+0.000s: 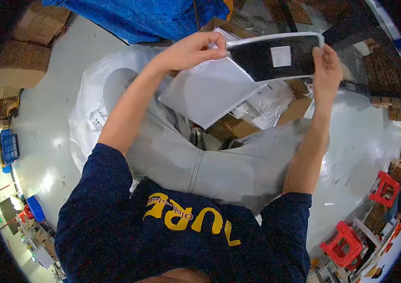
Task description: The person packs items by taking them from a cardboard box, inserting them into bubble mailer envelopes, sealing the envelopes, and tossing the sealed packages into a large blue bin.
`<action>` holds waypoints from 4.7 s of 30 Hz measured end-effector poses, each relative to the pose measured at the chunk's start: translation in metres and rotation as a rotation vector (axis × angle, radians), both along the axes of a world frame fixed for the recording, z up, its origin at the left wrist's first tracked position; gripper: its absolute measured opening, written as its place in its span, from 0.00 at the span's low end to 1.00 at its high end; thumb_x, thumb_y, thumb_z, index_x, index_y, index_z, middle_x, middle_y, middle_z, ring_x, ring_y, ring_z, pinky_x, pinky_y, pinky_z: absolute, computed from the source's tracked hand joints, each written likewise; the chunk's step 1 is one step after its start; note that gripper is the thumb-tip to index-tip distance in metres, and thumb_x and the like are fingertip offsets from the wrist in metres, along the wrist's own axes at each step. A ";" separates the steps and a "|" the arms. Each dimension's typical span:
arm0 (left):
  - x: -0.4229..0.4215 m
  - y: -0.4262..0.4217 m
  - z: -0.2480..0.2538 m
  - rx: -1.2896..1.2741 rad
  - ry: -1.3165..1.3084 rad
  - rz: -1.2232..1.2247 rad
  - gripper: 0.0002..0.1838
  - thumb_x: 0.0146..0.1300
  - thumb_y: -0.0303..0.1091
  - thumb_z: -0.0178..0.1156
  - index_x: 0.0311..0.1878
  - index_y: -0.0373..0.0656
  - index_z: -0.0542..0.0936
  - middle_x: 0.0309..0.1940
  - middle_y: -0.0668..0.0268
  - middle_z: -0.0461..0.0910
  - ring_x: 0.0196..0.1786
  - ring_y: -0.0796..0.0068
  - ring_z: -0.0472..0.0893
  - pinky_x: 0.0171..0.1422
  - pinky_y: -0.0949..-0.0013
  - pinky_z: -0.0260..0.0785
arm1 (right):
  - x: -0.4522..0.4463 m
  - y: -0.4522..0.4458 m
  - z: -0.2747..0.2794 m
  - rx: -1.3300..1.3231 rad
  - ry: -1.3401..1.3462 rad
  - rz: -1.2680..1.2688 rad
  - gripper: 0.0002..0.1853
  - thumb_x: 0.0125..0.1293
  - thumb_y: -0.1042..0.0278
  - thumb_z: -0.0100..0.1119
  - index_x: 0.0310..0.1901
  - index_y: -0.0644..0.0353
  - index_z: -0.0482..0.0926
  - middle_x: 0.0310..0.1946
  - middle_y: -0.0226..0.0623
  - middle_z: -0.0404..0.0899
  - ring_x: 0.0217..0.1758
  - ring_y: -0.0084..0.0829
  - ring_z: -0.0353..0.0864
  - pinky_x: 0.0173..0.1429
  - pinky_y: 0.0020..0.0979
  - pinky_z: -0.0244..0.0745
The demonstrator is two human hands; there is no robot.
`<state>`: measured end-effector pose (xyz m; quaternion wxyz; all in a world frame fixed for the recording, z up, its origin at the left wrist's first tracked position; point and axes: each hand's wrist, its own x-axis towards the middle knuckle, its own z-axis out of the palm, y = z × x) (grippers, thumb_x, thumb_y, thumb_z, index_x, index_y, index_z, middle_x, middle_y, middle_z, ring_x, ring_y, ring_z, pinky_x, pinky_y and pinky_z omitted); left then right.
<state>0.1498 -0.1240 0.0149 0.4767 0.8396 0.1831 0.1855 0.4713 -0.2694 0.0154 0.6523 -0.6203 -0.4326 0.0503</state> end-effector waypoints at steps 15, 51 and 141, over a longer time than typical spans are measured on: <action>0.034 -0.020 0.028 0.101 -0.143 0.041 0.06 0.63 0.31 0.66 0.36 0.44 0.78 0.24 0.75 0.74 0.24 0.83 0.65 0.31 0.78 0.59 | -0.084 0.012 0.024 -0.280 0.112 0.370 0.13 0.59 0.77 0.69 0.46 0.63 0.83 0.36 0.34 0.84 0.34 0.22 0.78 0.41 0.21 0.73; 0.040 -0.010 0.018 -0.054 -0.488 0.242 0.46 0.60 0.28 0.63 0.76 0.37 0.47 0.73 0.47 0.52 0.66 0.52 0.64 0.70 0.61 0.57 | -0.023 0.009 0.012 0.142 0.580 0.370 0.13 0.71 0.69 0.57 0.54 0.64 0.77 0.40 0.35 0.81 0.38 0.25 0.76 0.46 0.25 0.74; 0.027 0.036 -0.056 -0.101 0.466 0.272 0.37 0.67 0.56 0.60 0.70 0.44 0.63 0.57 0.60 0.80 0.55 0.60 0.81 0.59 0.61 0.74 | -0.088 0.042 -0.037 -0.886 -0.712 0.015 0.15 0.64 0.61 0.61 0.50 0.54 0.84 0.41 0.40 0.87 0.43 0.47 0.85 0.51 0.42 0.77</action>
